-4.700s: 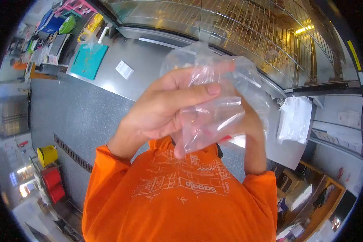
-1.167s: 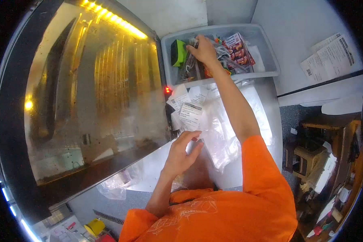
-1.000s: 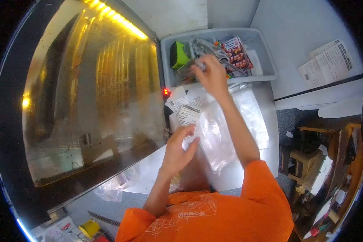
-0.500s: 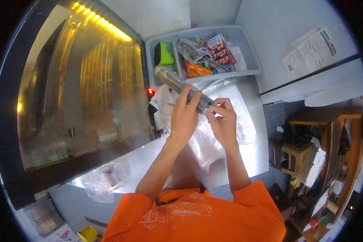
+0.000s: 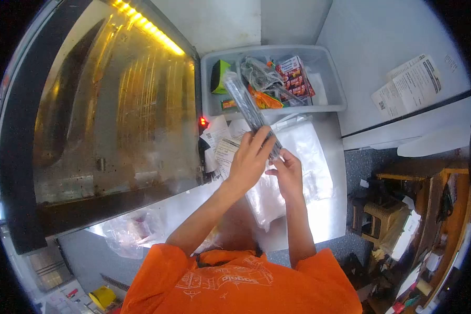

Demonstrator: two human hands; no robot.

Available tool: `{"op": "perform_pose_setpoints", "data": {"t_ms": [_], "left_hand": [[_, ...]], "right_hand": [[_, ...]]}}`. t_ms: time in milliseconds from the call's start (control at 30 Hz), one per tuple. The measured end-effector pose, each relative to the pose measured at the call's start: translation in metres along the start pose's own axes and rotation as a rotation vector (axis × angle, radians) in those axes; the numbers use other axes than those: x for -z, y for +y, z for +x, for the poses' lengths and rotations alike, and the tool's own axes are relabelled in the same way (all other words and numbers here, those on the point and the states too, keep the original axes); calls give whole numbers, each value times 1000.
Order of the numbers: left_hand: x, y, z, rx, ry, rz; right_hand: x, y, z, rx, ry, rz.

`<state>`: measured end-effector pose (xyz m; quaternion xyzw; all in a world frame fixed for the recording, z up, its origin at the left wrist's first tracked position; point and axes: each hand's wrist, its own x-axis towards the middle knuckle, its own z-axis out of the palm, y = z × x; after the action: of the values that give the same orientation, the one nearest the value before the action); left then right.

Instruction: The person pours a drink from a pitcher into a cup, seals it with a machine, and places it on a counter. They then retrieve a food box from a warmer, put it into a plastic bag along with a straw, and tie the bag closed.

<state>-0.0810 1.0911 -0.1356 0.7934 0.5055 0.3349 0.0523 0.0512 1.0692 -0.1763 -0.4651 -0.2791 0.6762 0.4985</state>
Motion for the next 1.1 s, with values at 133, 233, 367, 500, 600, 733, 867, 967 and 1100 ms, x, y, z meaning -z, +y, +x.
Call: {"op": "perform_pose_setpoints", "data": {"t_ms": [133,233,367,500,600,733,867,967,1100], "left_hand": [[3,1,-5,-2,-61,13],[4,-2,-6,26,-54,-8],[0,-17,-4,103,28,-15],[10,-32,20,319,99,-53],[32,0,30,335,-122,104],[18,21,15,-106,-129,-71],[45,28,-7,215,-20,-459],[65,42,-39,370,26,-860],[69,44,-64,402,-78,-1051]], "right_hand": [[2,7,-1,-22,-25,22],[-2,5,0,-1,-52,-39],[6,9,-4,0,-82,-51],[19,-6,-20,143,69,-79],[27,-30,-39,276,83,-254],[19,-67,-47,386,-193,-314],[40,-114,32,671,-148,-329],[88,-116,167,680,212,-576],[173,-63,325,393,258,-1387]]}}
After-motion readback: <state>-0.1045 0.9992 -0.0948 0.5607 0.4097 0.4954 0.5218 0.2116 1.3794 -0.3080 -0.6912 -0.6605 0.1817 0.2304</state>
